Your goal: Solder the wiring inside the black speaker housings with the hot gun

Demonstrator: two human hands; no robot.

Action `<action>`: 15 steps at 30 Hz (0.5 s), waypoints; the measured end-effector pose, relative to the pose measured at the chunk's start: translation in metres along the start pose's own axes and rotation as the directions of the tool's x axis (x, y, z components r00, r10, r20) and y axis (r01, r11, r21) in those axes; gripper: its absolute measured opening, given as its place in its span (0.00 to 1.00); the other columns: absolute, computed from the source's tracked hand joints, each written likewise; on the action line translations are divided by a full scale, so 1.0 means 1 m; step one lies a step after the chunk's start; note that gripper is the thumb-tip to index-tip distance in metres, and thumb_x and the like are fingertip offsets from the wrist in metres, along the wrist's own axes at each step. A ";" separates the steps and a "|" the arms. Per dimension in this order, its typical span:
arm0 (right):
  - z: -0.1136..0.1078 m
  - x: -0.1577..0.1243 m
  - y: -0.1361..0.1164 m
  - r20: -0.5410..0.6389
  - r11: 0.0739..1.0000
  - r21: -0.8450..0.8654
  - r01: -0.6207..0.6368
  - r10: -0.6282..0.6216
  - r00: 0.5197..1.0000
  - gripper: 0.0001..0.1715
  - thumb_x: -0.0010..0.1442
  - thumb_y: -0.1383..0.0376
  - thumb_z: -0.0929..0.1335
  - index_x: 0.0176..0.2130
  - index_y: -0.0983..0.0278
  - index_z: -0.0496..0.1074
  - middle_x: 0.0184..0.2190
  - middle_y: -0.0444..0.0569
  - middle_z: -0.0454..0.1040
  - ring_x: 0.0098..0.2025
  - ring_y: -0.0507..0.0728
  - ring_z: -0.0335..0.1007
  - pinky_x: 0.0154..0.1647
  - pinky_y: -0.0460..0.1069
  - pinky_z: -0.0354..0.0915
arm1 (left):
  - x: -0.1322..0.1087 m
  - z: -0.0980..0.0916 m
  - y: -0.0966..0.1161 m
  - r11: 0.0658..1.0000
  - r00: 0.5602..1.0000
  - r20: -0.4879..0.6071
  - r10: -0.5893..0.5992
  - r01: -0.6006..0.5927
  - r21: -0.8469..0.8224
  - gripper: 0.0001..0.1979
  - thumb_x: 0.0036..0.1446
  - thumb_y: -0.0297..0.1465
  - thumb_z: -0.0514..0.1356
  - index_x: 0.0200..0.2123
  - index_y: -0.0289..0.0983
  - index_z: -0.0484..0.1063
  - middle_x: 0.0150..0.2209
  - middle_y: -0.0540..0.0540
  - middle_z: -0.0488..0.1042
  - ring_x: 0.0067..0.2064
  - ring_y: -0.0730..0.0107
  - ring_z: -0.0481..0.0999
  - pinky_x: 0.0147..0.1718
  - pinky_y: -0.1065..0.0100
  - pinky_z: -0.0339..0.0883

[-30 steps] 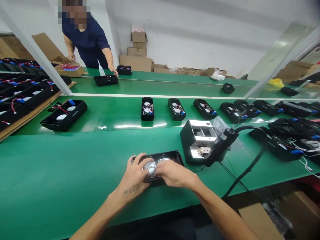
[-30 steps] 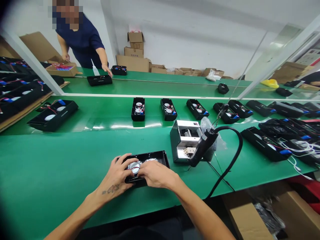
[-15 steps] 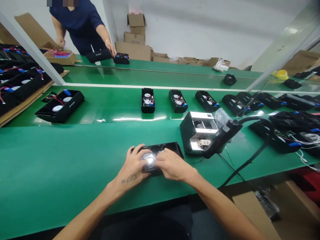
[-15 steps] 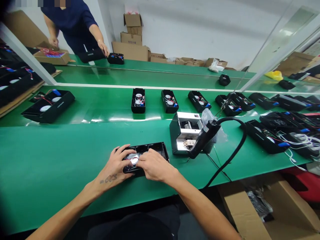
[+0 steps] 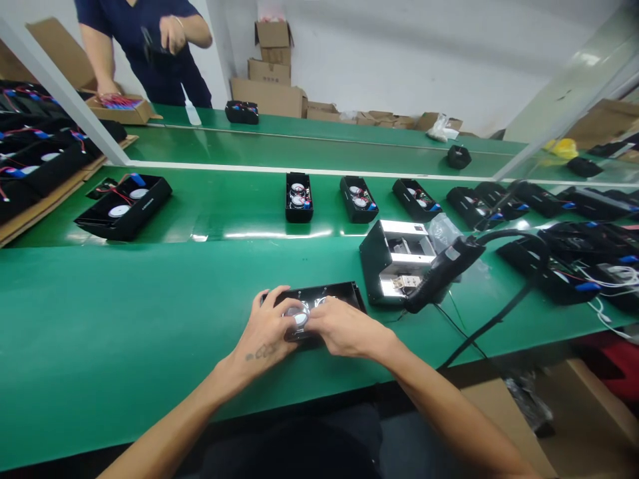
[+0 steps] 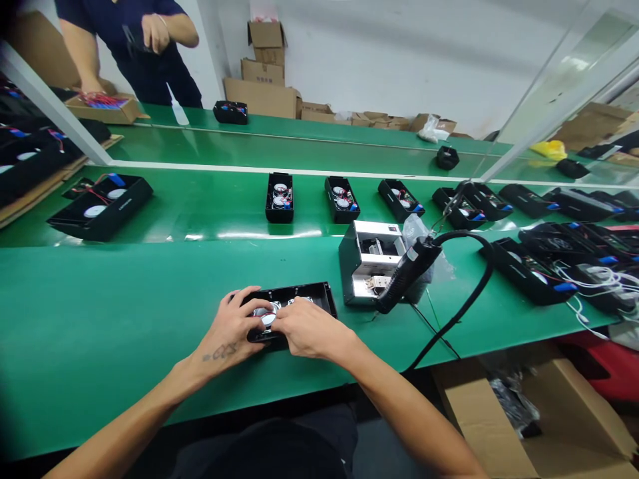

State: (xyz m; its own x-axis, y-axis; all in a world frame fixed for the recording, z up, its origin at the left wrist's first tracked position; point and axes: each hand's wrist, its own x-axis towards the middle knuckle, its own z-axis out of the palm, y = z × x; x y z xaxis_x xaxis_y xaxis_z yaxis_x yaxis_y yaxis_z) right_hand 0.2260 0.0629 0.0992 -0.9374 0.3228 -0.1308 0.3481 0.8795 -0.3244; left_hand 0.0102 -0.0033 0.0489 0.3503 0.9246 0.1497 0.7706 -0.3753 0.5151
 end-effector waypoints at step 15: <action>-0.037 0.048 0.030 -0.053 0.932 0.258 -0.255 0.277 0.959 0.12 0.49 0.63 0.78 0.35 0.65 0.80 0.26 0.43 0.76 0.27 0.52 0.63 0.29 0.48 0.52 | 0.081 -0.063 -0.029 0.873 0.863 0.431 -0.265 0.404 -0.273 0.17 0.33 0.42 0.77 0.24 0.40 0.77 0.45 0.49 0.82 0.44 0.64 0.79 0.36 0.68 0.66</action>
State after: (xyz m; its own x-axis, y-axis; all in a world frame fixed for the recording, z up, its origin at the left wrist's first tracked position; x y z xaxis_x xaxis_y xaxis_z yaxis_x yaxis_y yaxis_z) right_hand 0.1912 0.1181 0.1179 -0.8036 0.5718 -0.1652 0.5657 0.6474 -0.5108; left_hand -0.0172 0.0869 0.0988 0.3279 0.8687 -0.3711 0.6688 0.0639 0.7407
